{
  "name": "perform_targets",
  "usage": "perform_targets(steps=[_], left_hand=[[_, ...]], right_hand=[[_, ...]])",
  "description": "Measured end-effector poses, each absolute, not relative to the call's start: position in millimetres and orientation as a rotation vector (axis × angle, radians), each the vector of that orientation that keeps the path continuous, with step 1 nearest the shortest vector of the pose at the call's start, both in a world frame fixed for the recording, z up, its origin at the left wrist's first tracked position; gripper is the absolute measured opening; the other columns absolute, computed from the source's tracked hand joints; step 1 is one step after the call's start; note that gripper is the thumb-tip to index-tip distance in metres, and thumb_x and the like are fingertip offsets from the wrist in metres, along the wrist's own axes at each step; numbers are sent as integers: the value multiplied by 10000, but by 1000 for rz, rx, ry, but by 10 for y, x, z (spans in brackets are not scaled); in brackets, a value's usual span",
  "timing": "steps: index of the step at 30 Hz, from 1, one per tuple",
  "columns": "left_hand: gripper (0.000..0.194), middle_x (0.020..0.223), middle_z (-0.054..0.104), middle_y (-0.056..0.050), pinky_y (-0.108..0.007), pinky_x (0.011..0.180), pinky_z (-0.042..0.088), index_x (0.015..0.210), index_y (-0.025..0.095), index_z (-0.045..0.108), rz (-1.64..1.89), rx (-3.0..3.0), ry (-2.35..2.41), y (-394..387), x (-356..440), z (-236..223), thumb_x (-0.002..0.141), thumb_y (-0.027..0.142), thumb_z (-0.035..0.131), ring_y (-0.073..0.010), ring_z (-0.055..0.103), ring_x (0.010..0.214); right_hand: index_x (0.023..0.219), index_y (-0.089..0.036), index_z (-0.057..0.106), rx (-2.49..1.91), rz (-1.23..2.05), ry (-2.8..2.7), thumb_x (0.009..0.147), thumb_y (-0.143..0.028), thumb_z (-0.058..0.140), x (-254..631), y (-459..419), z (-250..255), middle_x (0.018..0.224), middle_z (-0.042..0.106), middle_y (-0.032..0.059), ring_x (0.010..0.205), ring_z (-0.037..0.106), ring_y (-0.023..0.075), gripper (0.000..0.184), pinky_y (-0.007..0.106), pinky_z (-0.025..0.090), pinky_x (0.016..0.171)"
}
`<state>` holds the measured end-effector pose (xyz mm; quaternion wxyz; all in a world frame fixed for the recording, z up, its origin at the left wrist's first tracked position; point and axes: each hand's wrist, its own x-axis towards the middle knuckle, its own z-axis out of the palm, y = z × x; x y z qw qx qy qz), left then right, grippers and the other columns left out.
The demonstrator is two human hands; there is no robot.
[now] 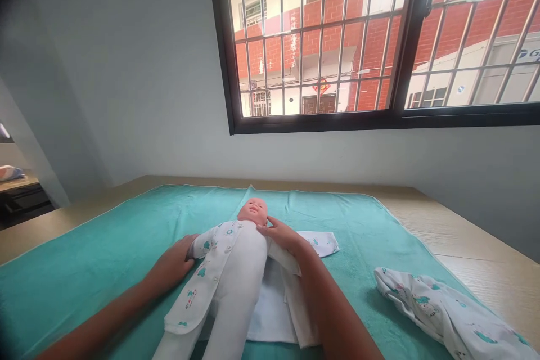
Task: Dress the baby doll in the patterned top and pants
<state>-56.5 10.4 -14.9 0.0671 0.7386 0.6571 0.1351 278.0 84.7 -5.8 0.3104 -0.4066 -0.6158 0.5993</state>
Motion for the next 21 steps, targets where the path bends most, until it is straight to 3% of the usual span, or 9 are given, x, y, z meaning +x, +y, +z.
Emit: perform_targets(steps=[4, 8, 10, 12, 16, 18, 21], left_hand=[[518, 1344, 563, -57, -341, 1031, 402, 1311, 196, 488, 683, 2096, 1702, 155, -460, 34, 796, 185, 438, -231, 517, 1224], [451, 1382, 531, -70, -361, 1080, 359, 1305, 201, 510, 824, 2156, 1469, 77, -76, 276, 914, 400, 407, -233, 477, 1270], [424, 1311, 562, -77, -362, 991, 422, 1218, 214, 545, 860, 2226, 1500, 14, 162, 372, 893, 472, 459, -237, 528, 1185], [366, 1114, 624, -65, -345, 822, 464, 1036, 213, 575, 844, 2314, 1610, -21, 363, 450, 850, 522, 516, -232, 582, 1001], [231, 770, 592, -14, -304, 625, 362, 724, 211, 487, 708, 2435, 1760, 55, 579, 557, 847, 407, 493, -193, 538, 736], [212, 684, 560, 2, -291, 580, 312, 653, 207, 425, 660, 2384, 1739, 141, 626, 594, 842, 301, 440, -167, 501, 654], [217, 655, 527, 20, -271, 554, 301, 631, 206, 368, 768, 2273, 1602, 252, 693, 629, 833, 273, 411, -143, 473, 631]], right_hand=[[1371, -294, 519, -1072, 1562, -1607, 723, -545, 730, 2780, 826, -25, 1340, 596, 61, 1201, 559, 326, 726, 455, 424, 1023], [1374, -281, 523, -1087, 1558, -1583, 727, -529, 733, 2771, 817, -15, 1305, 622, 69, 1186, 567, 337, 724, 458, 425, 1018], [1373, -286, 522, -1078, 1560, -1595, 734, -528, 726, 2767, 809, -6, 1287, 635, 63, 1167, 582, 330, 714, 458, 432, 1010], [1364, -296, 528, -1072, 1565, -1616, 737, -530, 723, 2764, 804, 3, 1276, 642, 56, 1147, 598, 323, 698, 453, 447, 995], [1369, -305, 517, -1082, 1575, -1621, 734, -547, 721, 2752, 814, -1, 1265, 649, 53, 1127, 613, 312, 710, 442, 468, 974], [1388, -304, 492, -1093, 1584, -1609, 732, -552, 723, 2743, 823, -16, 1248, 658, 53, 1118, 620, 306, 738, 445, 469, 972], [1399, -289, 477, -1068, 1605, -1599, 747, -557, 709, 2731, 829, -42, 1212, 676, 66, 1088, 637, 300, 742, 442, 474, 959]])
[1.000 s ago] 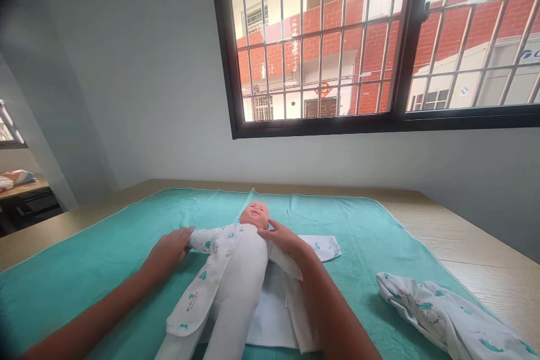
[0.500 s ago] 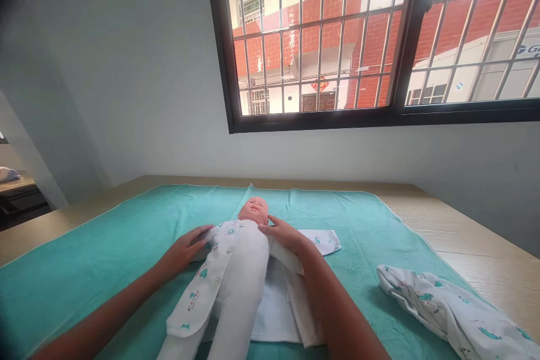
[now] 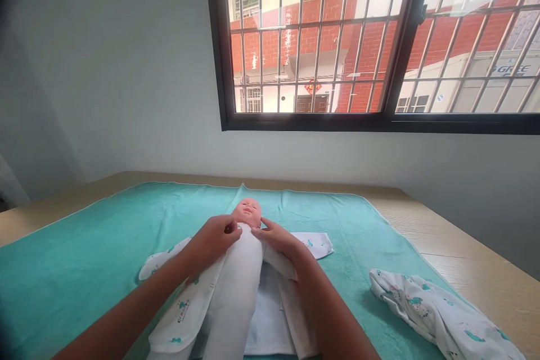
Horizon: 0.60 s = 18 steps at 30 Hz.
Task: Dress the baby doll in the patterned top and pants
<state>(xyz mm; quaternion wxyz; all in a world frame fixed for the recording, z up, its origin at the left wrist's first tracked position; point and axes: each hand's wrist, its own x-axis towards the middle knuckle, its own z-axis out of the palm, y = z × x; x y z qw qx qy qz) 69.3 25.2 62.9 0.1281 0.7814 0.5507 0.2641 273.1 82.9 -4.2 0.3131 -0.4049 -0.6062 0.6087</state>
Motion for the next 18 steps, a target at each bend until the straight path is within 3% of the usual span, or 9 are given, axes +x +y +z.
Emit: perform_targets(steps=[3, 9, 13, 15, 18], left_hand=[[223, 640, 494, 31, -261, 533, 293, 624, 205, 356, 860, 2225, 1556, 308, 773, 626, 821, 286, 422, -129, 445, 605], [287, 603, 522, 25, -269, 510, 268, 589, 197, 426, 637, 2417, 1411, 397, 907, 675, 837, 341, 450, -135, 452, 576], [211, 739, 644, 12, -268, 614, 383, 736, 212, 588, 497, 2468, 1136, 559, 1054, 673, 856, 340, 470, -159, 564, 709], [154, 848, 669, 5, -267, 660, 417, 849, 217, 617, 533, 2506, 1081, 627, 1147, 597, 848, 259, 469, -162, 586, 776], [161, 947, 653, -16, -268, 698, 438, 866, 207, 622, 600, 2647, 1044, 663, 1237, 467, 819, 167, 473, -170, 588, 845]], right_hand=[[1396, -276, 480, -1037, 1617, -1600, 762, -546, 698, 2734, 833, -56, 1199, 680, 77, 1070, 643, 299, 723, 433, 479, 943], [1337, -283, 526, -1090, 1513, -1706, 766, -410, 697, 2740, 867, -46, 1113, 702, 37, 1015, 644, 274, 609, 405, 494, 881], [1137, -225, 647, -1103, 1299, -1858, 774, -291, 630, 2699, 912, -68, 1045, 699, 34, 974, 618, 251, 370, 348, 490, 796], [1032, -183, 669, -1126, 1220, -1893, 773, -264, 607, 2708, 949, -96, 999, 692, 38, 956, 597, 236, 279, 317, 475, 761], [908, -151, 665, -1182, 1234, -1897, 748, -253, 614, 2829, 1004, -119, 863, 677, 27, 840, 587, 194, 196, 281, 461, 691]])
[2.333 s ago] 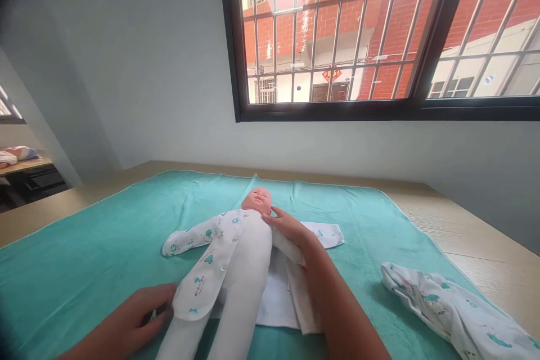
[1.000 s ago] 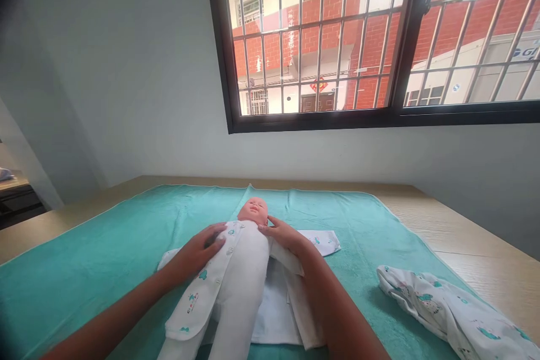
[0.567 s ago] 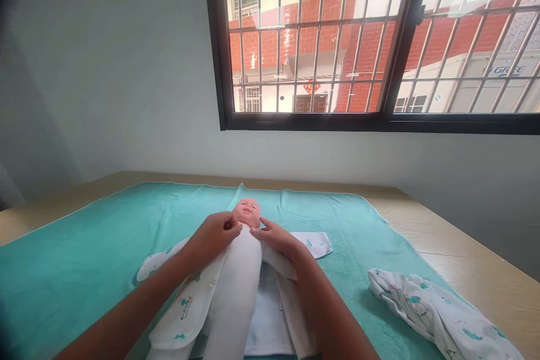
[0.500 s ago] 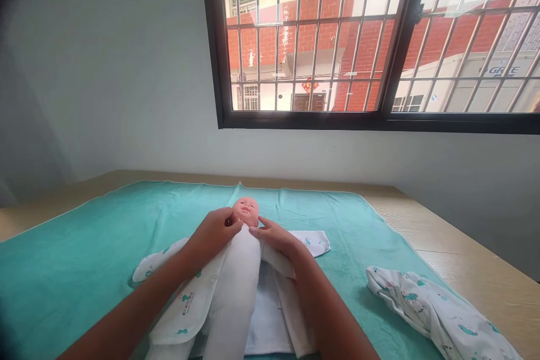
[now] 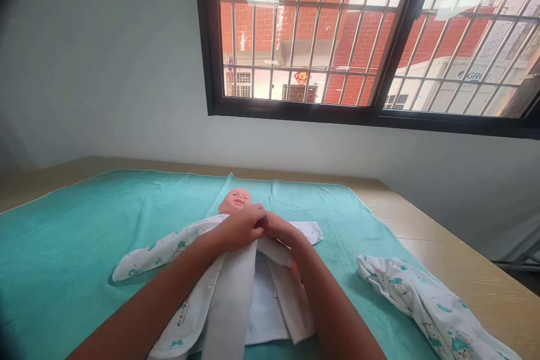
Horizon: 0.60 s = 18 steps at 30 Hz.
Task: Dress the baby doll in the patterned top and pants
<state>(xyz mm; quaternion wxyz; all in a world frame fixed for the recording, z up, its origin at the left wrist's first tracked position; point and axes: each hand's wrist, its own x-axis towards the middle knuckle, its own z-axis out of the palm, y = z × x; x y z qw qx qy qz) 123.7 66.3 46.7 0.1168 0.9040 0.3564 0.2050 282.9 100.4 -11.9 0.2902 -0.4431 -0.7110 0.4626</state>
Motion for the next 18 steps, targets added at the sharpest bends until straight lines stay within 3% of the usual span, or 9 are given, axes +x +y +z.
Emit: perform_targets(steps=[4, 8, 12, 14, 18], left_hand=[[204, 1062, 638, -17, -298, 778, 454, 1021, 246, 629, 516, 2830, 924, 617, 1218, 424, 826, 260, 572, -199, 590, 945], [436, 1137, 627, -33, -354, 832, 453, 1231, 296, 543, 355, 3002, 917, 442, 1221, 488, 818, 380, 656, -240, 588, 1017], [655, 1284, 555, -114, -404, 849, 455, 1304, 229, 466, 399, 3111, 1081, 148, 1367, 522, 739, 396, 753, -300, 548, 1100], [548, 1299, 545, -111, -396, 836, 456, 1260, 219, 489, 485, 3130, 1025, 51, 1453, 513, 782, 367, 712, -286, 551, 1096], [226, 1108, 642, -68, -350, 759, 453, 1095, 220, 557, 523, 3103, 927, 72, 1535, 469, 890, 314, 576, -234, 611, 961]], right_hand=[[872, -155, 657, -1302, 1434, -1921, 756, -337, 621, 3188, 994, -52, 807, 663, 30, 630, 587, 137, 219, 250, 461, 557], [964, -164, 661, -1397, 1685, -1866, 794, -499, 617, 3510, 850, 89, 873, 667, 57, 647, 628, 139, 378, 251, 493, 569], [1018, -169, 651, -1267, 1649, -1655, 742, -467, 709, 3593, 661, 223, 753, 630, 4, 594, 577, 101, 411, 210, 443, 544], [1060, -181, 640, -1231, 1561, -1586, 746, -429, 708, 3566, 583, 234, 718, 617, -12, 571, 551, 91, 406, 205, 419, 534], [1015, -191, 647, -1360, 1129, -1683, 766, -342, 618, 3482, 464, 4, 786, 666, 16, 677, 603, 150, 292, 254, 443, 600]])
